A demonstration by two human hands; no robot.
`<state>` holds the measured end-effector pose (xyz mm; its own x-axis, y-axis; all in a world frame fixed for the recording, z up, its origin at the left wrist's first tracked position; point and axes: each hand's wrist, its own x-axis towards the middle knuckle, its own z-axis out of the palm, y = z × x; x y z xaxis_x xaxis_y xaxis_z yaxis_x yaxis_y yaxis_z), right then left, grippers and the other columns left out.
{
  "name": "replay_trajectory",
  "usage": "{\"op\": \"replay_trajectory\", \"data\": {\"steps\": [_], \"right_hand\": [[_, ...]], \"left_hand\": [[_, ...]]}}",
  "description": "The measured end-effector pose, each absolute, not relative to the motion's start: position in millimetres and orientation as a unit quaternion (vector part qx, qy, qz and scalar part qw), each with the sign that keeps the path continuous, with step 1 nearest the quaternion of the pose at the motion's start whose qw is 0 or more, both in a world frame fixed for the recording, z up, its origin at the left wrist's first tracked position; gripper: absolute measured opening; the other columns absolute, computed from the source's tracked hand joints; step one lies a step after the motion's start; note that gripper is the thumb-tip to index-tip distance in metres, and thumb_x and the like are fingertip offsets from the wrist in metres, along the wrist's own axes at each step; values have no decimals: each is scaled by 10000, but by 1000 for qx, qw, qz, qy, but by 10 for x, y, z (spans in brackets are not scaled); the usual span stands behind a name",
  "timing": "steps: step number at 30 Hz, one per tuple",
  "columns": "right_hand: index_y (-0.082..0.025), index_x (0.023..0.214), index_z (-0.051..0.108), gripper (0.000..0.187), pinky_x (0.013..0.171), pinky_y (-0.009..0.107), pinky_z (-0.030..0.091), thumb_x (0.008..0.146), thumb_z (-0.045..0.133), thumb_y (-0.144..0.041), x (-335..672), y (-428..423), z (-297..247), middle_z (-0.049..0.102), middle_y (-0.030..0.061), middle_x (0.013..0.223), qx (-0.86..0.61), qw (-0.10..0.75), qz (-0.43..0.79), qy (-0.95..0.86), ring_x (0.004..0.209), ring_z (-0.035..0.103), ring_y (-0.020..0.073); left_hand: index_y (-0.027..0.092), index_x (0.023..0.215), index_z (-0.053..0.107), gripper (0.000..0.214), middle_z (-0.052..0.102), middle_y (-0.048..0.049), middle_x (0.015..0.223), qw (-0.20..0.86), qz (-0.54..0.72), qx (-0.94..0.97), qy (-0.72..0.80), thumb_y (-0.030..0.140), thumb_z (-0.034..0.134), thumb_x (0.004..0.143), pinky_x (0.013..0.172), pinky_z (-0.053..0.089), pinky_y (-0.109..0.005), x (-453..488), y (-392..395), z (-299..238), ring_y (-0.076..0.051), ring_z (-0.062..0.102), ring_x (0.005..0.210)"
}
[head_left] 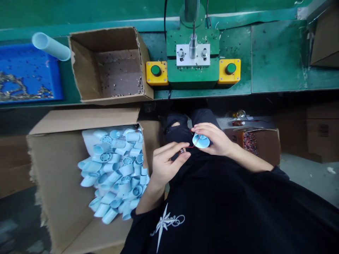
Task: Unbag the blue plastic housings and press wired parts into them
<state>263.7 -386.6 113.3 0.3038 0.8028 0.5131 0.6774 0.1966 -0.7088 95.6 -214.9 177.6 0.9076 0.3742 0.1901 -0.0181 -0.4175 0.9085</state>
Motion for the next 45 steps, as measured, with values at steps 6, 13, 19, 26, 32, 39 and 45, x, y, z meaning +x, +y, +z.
{"op": "replay_trajectory", "data": {"steps": [6, 13, 19, 26, 32, 39, 45], "right_hand": [[-234, 1515, 462, 631, 1091, 507, 618, 958, 760, -247, 2643, -3869, 1148, 734, 157, 1339, -628, 503, 52, -592, 1276, 715, 269], [-205, 1486, 491, 567, 1097, 499, 619, 979, 739, -257, 2616, -3854, 1144, 742, 164, 1313, -622, 501, 42, -601, 1270, 719, 266], [-185, 1498, 498, 593, 1116, 498, 614, 968, 756, -252, 2581, -3845, 1124, 736, 168, 1327, -623, 494, 33, -606, 1271, 716, 266], [-245, 1541, 479, 589, 1115, 485, 617, 1001, 709, -303, 2549, -3835, 1113, 736, 127, 1342, -622, 513, 30, -591, 1288, 708, 263], [-294, 1516, 520, 568, 1208, 523, 530, 993, 726, -380, 2539, -3886, 1089, 728, 93, 1387, -651, 507, 50, -563, 1341, 678, 268], [-293, 1411, 613, 426, 1252, 572, 453, 1021, 664, -456, 2500, -3931, 1033, 740, 73, 1363, -692, 446, 59, -564, 1330, 677, 281], [-326, 1354, 642, 369, 1218, 579, 478, 994, 705, -379, 2475, -3937, 1013, 759, 30, 1337, -713, 421, 29, -560, 1303, 691, 281]], "left_hand": [[195, 1094, 824, 149, 754, -5, 793, 504, 178, 839, 104, 276, 755, 990, 616, 563, -186, 1003, -2144, 1744, -95, 664, 625], [204, 1122, 798, 149, 776, -15, 918, 459, 218, 854, 114, 242, 762, 982, 677, 600, -204, 1055, -2178, 1683, -108, 703, 708], [157, 1187, 753, 271, 769, -54, 957, 265, 330, 904, 65, 133, 809, 923, 773, 633, -259, 1125, -2260, 1611, -157, 737, 820], [181, 1205, 730, 334, 788, -61, 972, 244, 361, 900, -18, 122, 835, 893, 763, 631, -311, 1168, -2389, 1517, -192, 756, 855], [194, 1170, 751, 295, 752, -37, 822, 220, 330, 918, 21, 219, 857, 895, 658, 526, -333, 1105, -2425, 1519, -183, 666, 693], [196, 1045, 796, 163, 704, -17, 748, 242, 273, 928, 72, 328, 811, 952, 653, 491, -323, 1074, -2450, 1558, -164, 619, 677], [176, 991, 743, 32, 758, -19, 822, 302, 205, 927, 87, 175, 722, 968, 710, 550, -293, 1003, -2472, 1601, -151, 679, 693]]}}
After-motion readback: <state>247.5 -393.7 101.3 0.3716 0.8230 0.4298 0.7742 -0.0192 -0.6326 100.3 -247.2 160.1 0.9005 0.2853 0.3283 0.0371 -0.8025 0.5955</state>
